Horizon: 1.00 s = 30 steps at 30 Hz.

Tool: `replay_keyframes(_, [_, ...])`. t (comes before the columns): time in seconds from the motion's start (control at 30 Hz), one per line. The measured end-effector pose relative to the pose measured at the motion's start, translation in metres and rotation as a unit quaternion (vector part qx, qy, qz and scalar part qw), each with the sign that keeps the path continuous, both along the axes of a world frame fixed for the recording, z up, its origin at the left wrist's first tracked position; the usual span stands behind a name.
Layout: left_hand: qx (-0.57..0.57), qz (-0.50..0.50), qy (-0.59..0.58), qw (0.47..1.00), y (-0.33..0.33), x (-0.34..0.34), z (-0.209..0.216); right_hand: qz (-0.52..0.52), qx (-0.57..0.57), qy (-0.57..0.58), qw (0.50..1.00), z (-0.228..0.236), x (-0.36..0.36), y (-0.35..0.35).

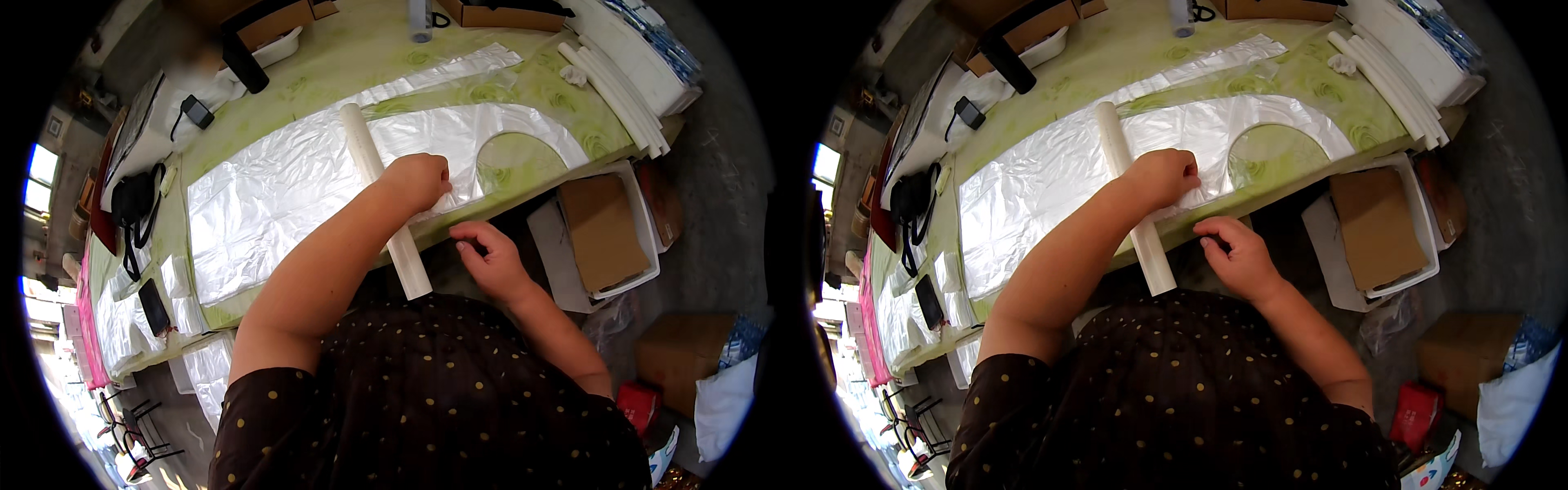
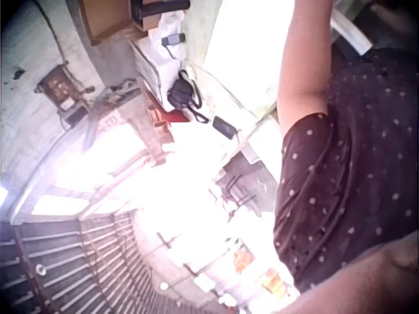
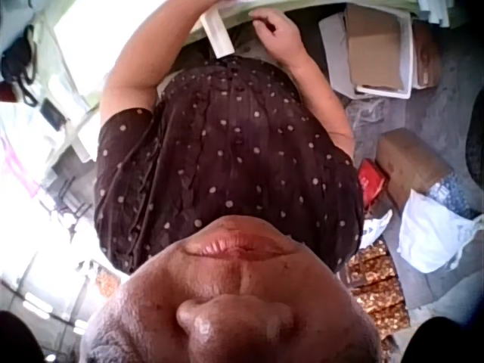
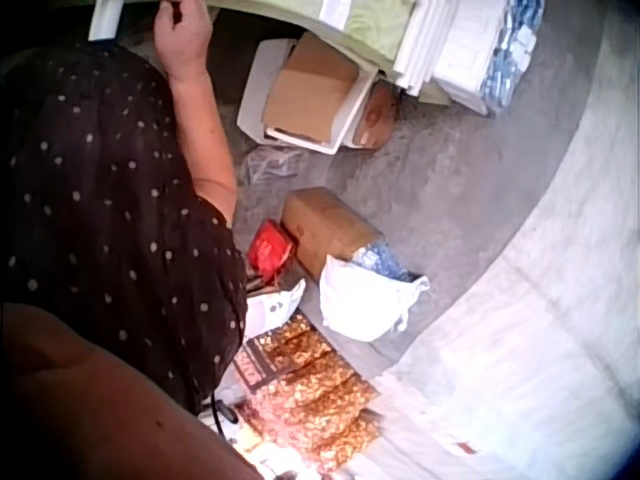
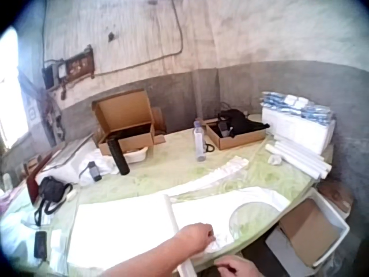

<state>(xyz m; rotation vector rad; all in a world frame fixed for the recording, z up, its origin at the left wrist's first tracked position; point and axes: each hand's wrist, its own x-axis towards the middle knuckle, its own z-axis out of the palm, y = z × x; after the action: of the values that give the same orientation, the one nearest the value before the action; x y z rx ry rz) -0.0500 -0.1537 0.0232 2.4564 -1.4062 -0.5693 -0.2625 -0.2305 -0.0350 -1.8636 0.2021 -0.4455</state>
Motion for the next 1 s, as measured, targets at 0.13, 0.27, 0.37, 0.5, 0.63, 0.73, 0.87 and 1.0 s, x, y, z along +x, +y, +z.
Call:
replay_keyframes(0.13, [0.000,0.047,0.047,0.998,0.005,0.002,0.006,0.008,-0.034,-0.023,0.999,-0.001,0.001,0.002])
replay_keyframes(0.27, [-0.020,0.075,0.056,0.995,0.011,0.007,0.014,-0.030,-0.046,-0.057,0.997,0.010,0.005,0.000])
replay_keyframes(0.37, [-0.040,0.096,0.080,0.991,0.014,0.010,0.015,-0.059,-0.130,-0.115,0.983,0.017,0.019,-0.010])
replay_keyframes(0.5, [-0.063,0.111,0.089,0.988,0.019,0.010,0.014,-0.115,-0.241,-0.136,0.954,0.021,0.057,-0.038])
replay_keyframes(0.63, [-0.091,0.109,0.075,0.987,0.018,0.011,0.008,-0.114,-0.338,-0.088,0.930,0.010,0.089,-0.061])
replay_keyframes(0.73, [-0.114,0.117,0.064,0.984,0.019,0.011,0.008,-0.116,-0.396,-0.062,0.909,-0.001,0.096,-0.067])
replay_keyframes(0.87, [-0.142,0.136,0.086,0.977,0.027,0.011,0.010,-0.164,-0.354,-0.114,0.914,-0.003,0.093,-0.062])
replay_keyframes(1.0, [-0.144,0.145,0.094,0.974,0.029,0.009,0.014,-0.141,-0.367,-0.206,0.896,0.011,0.085,-0.058])
